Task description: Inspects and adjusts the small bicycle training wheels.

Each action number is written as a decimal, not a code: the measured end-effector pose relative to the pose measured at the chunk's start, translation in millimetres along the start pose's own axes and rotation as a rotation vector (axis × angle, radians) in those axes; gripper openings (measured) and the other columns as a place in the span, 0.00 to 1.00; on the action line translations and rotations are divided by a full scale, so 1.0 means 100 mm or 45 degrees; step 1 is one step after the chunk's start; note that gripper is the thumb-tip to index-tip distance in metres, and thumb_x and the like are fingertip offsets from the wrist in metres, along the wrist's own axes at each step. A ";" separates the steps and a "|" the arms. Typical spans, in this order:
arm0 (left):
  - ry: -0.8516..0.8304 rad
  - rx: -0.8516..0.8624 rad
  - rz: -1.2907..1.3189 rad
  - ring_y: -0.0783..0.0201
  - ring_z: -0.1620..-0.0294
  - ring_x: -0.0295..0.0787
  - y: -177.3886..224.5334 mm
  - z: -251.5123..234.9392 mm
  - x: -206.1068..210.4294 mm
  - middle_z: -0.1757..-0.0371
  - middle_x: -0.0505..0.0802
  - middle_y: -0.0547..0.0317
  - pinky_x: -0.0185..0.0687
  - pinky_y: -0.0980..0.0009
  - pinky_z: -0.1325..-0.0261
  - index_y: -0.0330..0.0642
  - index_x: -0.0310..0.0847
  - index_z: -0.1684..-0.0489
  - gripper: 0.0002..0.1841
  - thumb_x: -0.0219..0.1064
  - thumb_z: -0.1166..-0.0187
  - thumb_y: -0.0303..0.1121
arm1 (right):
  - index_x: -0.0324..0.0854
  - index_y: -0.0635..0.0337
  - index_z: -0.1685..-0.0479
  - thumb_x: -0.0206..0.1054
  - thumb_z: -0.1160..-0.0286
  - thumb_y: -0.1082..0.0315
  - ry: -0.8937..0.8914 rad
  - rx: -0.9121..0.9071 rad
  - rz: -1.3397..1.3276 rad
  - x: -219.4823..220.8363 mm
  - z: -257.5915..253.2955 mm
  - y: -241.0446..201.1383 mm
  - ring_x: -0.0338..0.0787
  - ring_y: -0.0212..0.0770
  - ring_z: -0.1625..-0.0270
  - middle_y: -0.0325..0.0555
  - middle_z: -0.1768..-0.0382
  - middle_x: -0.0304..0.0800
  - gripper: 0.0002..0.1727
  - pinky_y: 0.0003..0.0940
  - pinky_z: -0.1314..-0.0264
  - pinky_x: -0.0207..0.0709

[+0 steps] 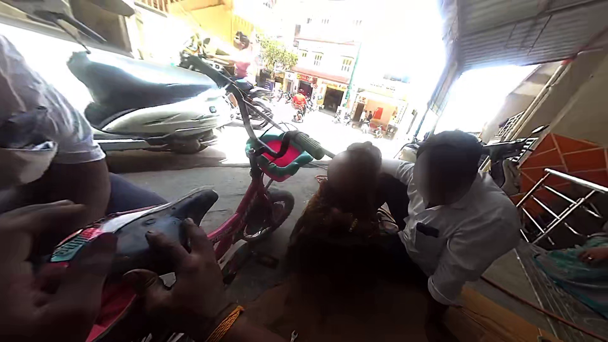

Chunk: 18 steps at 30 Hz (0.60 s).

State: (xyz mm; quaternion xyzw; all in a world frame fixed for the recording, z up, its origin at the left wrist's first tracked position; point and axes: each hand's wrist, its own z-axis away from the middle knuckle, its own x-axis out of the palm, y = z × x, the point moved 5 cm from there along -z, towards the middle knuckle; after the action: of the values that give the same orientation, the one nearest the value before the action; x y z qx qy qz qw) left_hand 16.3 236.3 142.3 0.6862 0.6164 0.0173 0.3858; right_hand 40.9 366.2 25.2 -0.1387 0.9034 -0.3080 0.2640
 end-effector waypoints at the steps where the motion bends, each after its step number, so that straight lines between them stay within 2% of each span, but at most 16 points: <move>1: -0.080 -0.001 -0.098 0.29 0.23 0.74 -0.17 -0.21 0.15 0.27 0.78 0.21 0.67 0.39 0.22 0.23 0.73 0.27 0.24 0.56 0.14 0.35 | 0.84 0.46 0.25 0.75 0.27 0.56 -0.027 0.011 0.018 0.02 0.01 -0.01 0.71 0.56 0.15 0.60 0.14 0.67 0.27 0.53 0.22 0.76; 2: -0.167 -0.001 -0.187 0.26 0.25 0.74 -0.34 -0.41 0.31 0.29 0.80 0.24 0.66 0.31 0.25 0.29 0.76 0.27 0.24 0.57 0.12 0.40 | 0.84 0.47 0.26 0.75 0.27 0.58 -0.040 0.016 0.026 0.03 0.01 -0.01 0.72 0.55 0.16 0.59 0.14 0.67 0.27 0.53 0.24 0.77; 4: -0.355 -0.071 -0.326 0.26 0.26 0.75 -0.63 -0.75 0.67 0.31 0.83 0.30 0.65 0.23 0.30 0.37 0.77 0.26 0.25 0.59 0.12 0.47 | 0.85 0.52 0.28 0.75 0.28 0.59 -0.055 0.015 0.019 0.03 0.03 -0.05 0.74 0.52 0.16 0.58 0.15 0.69 0.26 0.50 0.24 0.79; 6: -0.615 -0.200 -0.464 0.29 0.26 0.77 -0.85 -0.93 1.01 0.28 0.84 0.33 0.66 0.23 0.31 0.41 0.73 0.20 0.32 0.62 0.16 0.55 | 0.82 0.59 0.25 0.73 0.26 0.60 -0.064 0.015 -0.007 0.01 0.06 -0.09 0.74 0.52 0.16 0.60 0.15 0.70 0.29 0.49 0.22 0.76; 9: -1.002 -0.305 -0.665 0.33 0.25 0.77 -1.11 -0.99 1.43 0.22 0.79 0.34 0.71 0.29 0.30 0.41 0.57 0.09 0.47 0.73 0.25 0.57 | 0.77 0.72 0.24 0.74 0.28 0.63 -0.069 0.037 -0.035 -0.04 0.10 -0.10 0.77 0.56 0.18 0.66 0.21 0.75 0.33 0.51 0.20 0.74; 12: -1.151 -0.255 -0.644 0.34 0.27 0.80 -1.16 -1.04 1.50 0.26 0.81 0.32 0.74 0.35 0.29 0.44 0.52 0.07 0.46 0.74 0.23 0.49 | 0.76 0.71 0.23 0.75 0.30 0.65 -0.014 0.035 -0.045 -0.15 0.15 -0.16 0.79 0.54 0.19 0.65 0.19 0.74 0.34 0.50 0.22 0.77; 15: -1.219 -0.266 -0.554 0.34 0.29 0.82 -1.21 -1.05 1.46 0.30 0.85 0.32 0.74 0.36 0.29 0.52 0.49 0.05 0.44 0.71 0.20 0.49 | 0.75 0.77 0.25 0.74 0.30 0.73 0.101 0.102 -0.126 -0.23 0.34 -0.15 0.85 0.53 0.25 0.67 0.23 0.78 0.32 0.48 0.27 0.82; 17: -1.204 -0.278 -0.592 0.34 0.31 0.84 -1.33 -1.09 1.47 0.33 0.87 0.34 0.76 0.35 0.31 0.57 0.50 0.05 0.44 0.71 0.21 0.53 | 0.73 0.79 0.25 0.67 0.25 0.77 0.032 0.205 -0.166 -0.24 0.57 -0.04 0.90 0.52 0.32 0.66 0.30 0.84 0.28 0.46 0.28 0.83; 18: -1.179 -0.294 -0.620 0.35 0.33 0.85 -1.41 -1.12 1.47 0.35 0.88 0.35 0.77 0.35 0.33 0.59 0.51 0.06 0.45 0.72 0.24 0.55 | 0.76 0.79 0.27 0.65 0.23 0.77 -0.029 0.235 -0.161 -0.23 0.71 0.03 0.94 0.50 0.39 0.64 0.38 0.90 0.25 0.46 0.32 0.85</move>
State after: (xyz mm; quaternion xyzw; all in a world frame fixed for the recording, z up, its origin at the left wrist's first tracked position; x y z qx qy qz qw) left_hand -122.1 411.2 77.1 0.4123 0.5171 -0.3098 0.6832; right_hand 99.8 344.0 -15.7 -0.1739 0.8577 -0.4042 0.2659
